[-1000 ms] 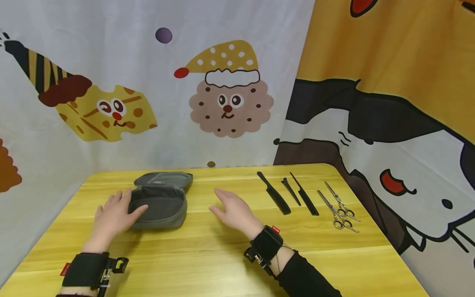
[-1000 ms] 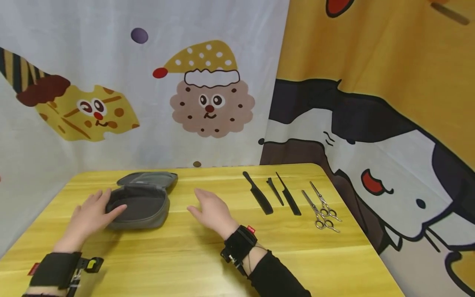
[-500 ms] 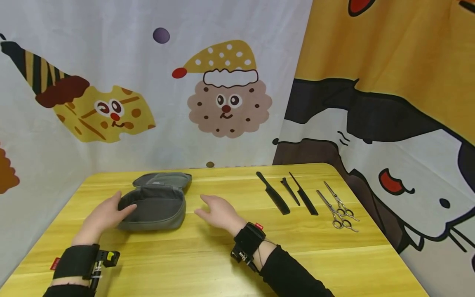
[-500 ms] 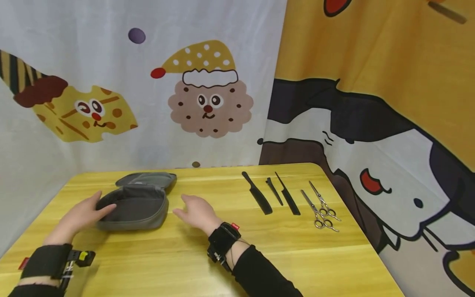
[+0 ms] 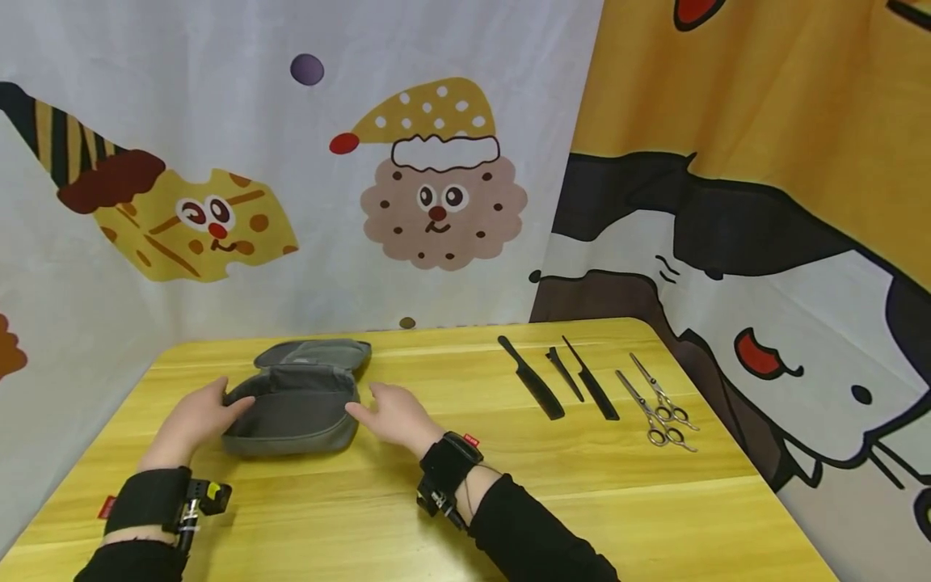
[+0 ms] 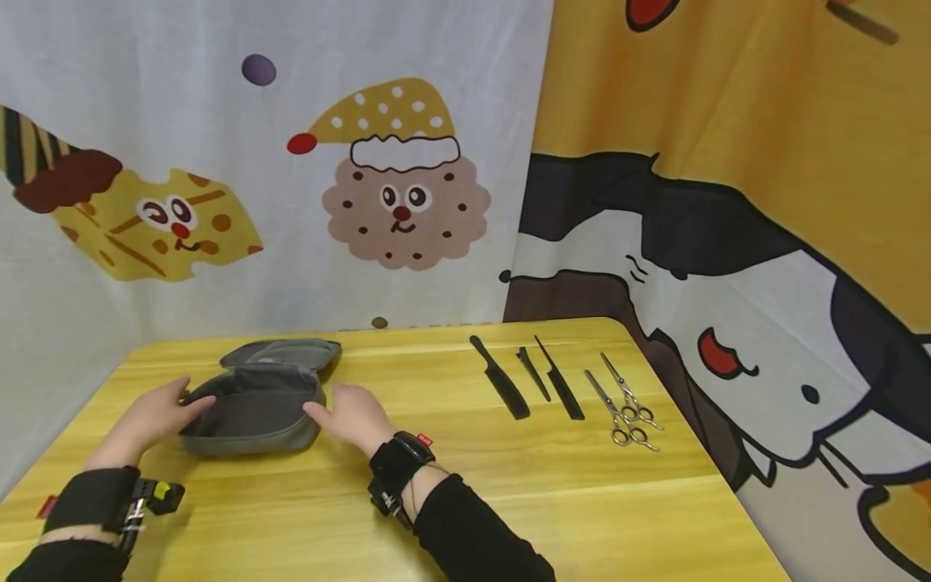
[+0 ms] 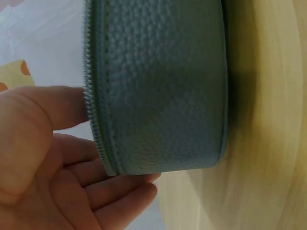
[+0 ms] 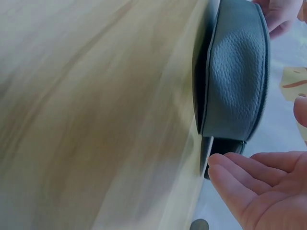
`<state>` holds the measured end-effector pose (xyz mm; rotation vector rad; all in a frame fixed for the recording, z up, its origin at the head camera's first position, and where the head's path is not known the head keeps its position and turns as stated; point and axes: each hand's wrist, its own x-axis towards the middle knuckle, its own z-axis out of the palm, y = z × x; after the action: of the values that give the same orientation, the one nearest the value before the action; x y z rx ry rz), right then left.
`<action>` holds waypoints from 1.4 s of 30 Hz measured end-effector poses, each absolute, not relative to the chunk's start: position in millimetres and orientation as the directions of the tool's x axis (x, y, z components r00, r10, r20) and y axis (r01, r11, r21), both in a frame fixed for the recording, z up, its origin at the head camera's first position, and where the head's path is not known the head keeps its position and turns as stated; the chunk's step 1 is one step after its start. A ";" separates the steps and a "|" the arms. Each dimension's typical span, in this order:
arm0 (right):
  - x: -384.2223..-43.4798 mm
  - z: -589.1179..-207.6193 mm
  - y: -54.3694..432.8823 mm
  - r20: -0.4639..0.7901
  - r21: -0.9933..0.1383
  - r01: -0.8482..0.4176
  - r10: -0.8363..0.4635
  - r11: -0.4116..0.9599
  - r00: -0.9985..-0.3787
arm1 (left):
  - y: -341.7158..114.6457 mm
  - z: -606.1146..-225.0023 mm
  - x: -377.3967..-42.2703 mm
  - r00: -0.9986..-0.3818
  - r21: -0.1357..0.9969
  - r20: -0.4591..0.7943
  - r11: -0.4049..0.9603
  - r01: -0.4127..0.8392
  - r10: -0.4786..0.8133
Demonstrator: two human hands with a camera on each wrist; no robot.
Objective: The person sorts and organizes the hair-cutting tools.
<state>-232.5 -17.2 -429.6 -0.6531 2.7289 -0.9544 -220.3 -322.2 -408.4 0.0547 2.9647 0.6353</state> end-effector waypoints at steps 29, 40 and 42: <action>-228.6 -434.4 -33.7 -0.005 -0.587 -0.358 -0.445 0.726 -0.895 | -319.0 -420.8 -214.4 -0.997 0.505 0.070 0.863 0.017 -0.021; -228.8 -419.7 15.6 -0.012 -0.665 -0.324 -0.444 0.673 -0.896 | -285.5 -418.0 -205.7 -0.998 0.612 0.058 0.791 0.012 -0.029; -228.6 -416.6 28.6 -0.030 -0.679 -0.305 -0.440 0.668 -0.897 | -276.0 -417.5 -203.2 -0.997 0.624 0.076 0.781 0.034 -0.017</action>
<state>-228.6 28.6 -416.6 -0.6074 2.6901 -1.0441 -203.2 -276.0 -417.5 0.0140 3.0367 1.0669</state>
